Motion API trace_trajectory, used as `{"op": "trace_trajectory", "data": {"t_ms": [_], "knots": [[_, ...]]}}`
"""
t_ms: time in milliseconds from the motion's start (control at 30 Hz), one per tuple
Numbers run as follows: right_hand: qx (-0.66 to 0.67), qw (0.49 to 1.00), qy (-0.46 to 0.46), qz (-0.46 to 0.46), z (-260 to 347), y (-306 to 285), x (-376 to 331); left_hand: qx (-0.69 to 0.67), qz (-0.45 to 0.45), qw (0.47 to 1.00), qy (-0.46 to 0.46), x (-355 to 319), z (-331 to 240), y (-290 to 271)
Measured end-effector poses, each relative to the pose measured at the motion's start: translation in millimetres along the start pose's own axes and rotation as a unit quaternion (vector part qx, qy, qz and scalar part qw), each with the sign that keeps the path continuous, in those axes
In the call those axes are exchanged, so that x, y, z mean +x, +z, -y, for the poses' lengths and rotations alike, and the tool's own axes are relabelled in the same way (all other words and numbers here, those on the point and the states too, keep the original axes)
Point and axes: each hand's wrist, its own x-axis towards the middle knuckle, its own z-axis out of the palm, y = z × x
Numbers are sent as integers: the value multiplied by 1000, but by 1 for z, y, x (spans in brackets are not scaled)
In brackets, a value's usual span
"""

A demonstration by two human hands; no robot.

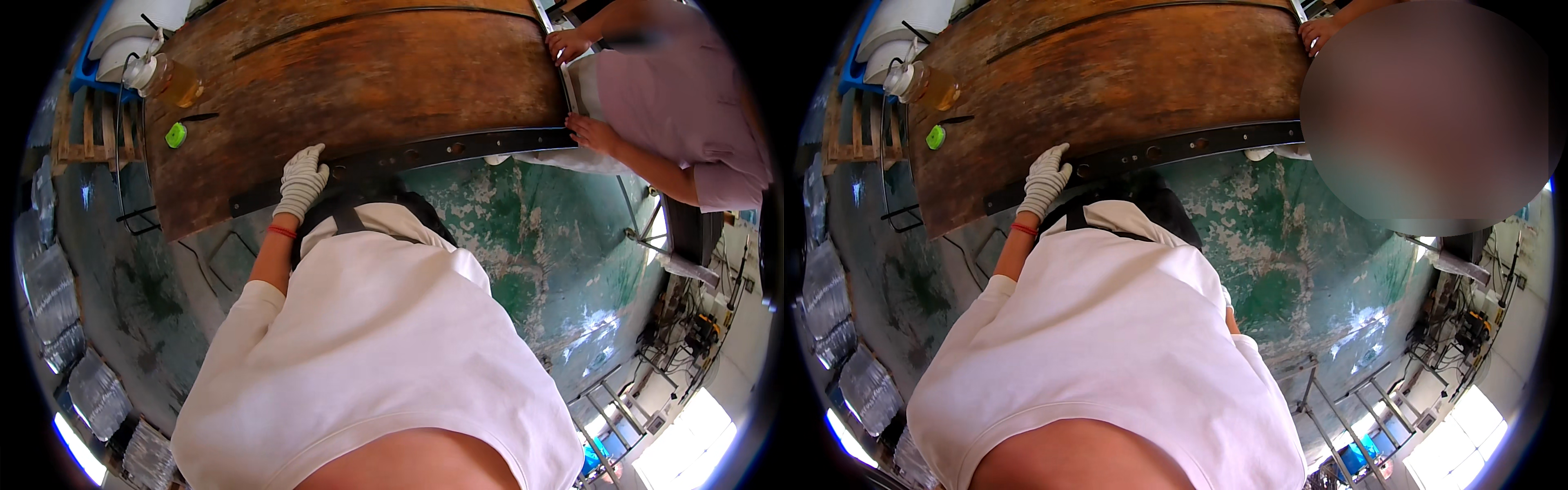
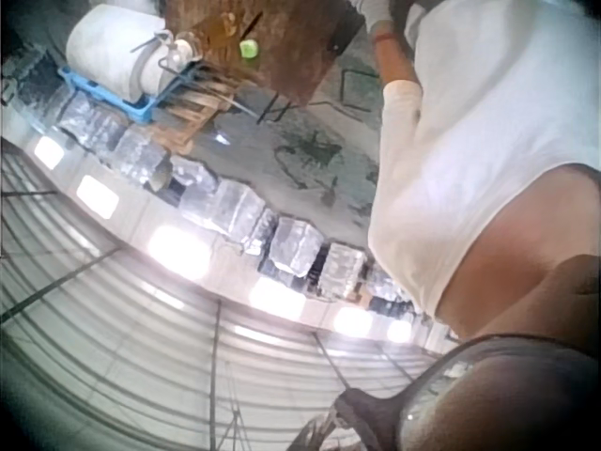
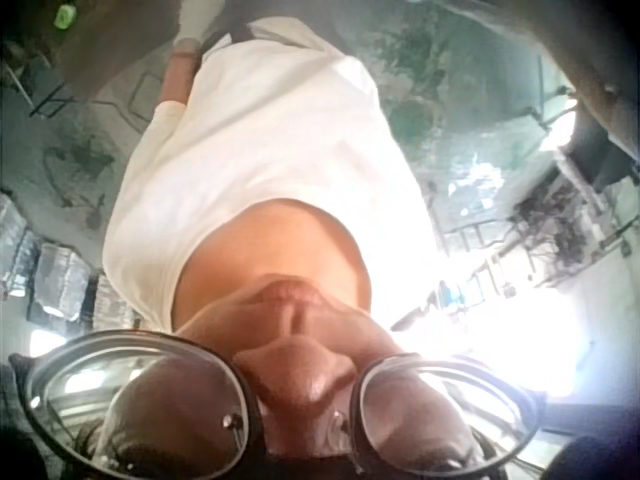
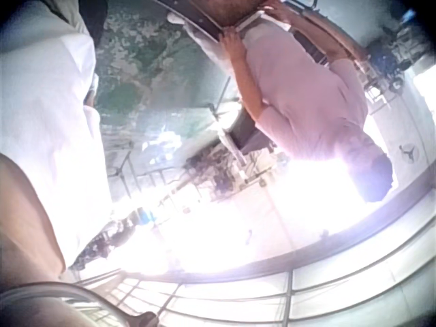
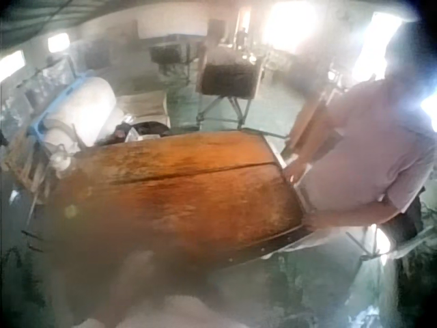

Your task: The person measures a wooden cabinet with a tape measure, then walks to retrieve a metal frame. They return and, with a coworker, position the metal frame against the cabinet's edge, adjusting it to align with the surface.

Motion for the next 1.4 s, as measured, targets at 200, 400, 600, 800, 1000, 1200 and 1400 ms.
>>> {"op": "trace_trajectory", "data": {"t_ms": [200,400,600,800,1000,1200,1400], "knots": [[35,997,-66,-10,7,2,37,16,17,999,24,-6,-10,3],[248,966,-19,75,46,-1,38,27,68,997,-2,6,-18,-13],[209,976,2,57,33,1,40,53,83,990,97,52,-76,-5],[195,980,15,44,34,6,23,106,180,972,104,95,-128,18],[198,979,24,36,24,9,18,124,227,965,45,100,-134,25],[207,977,24,42,-2,11,29,65,204,974,69,99,-119,22],[211,977,16,8,60,20,-41,-34,113,993,-10,71,-70,-6]]}}
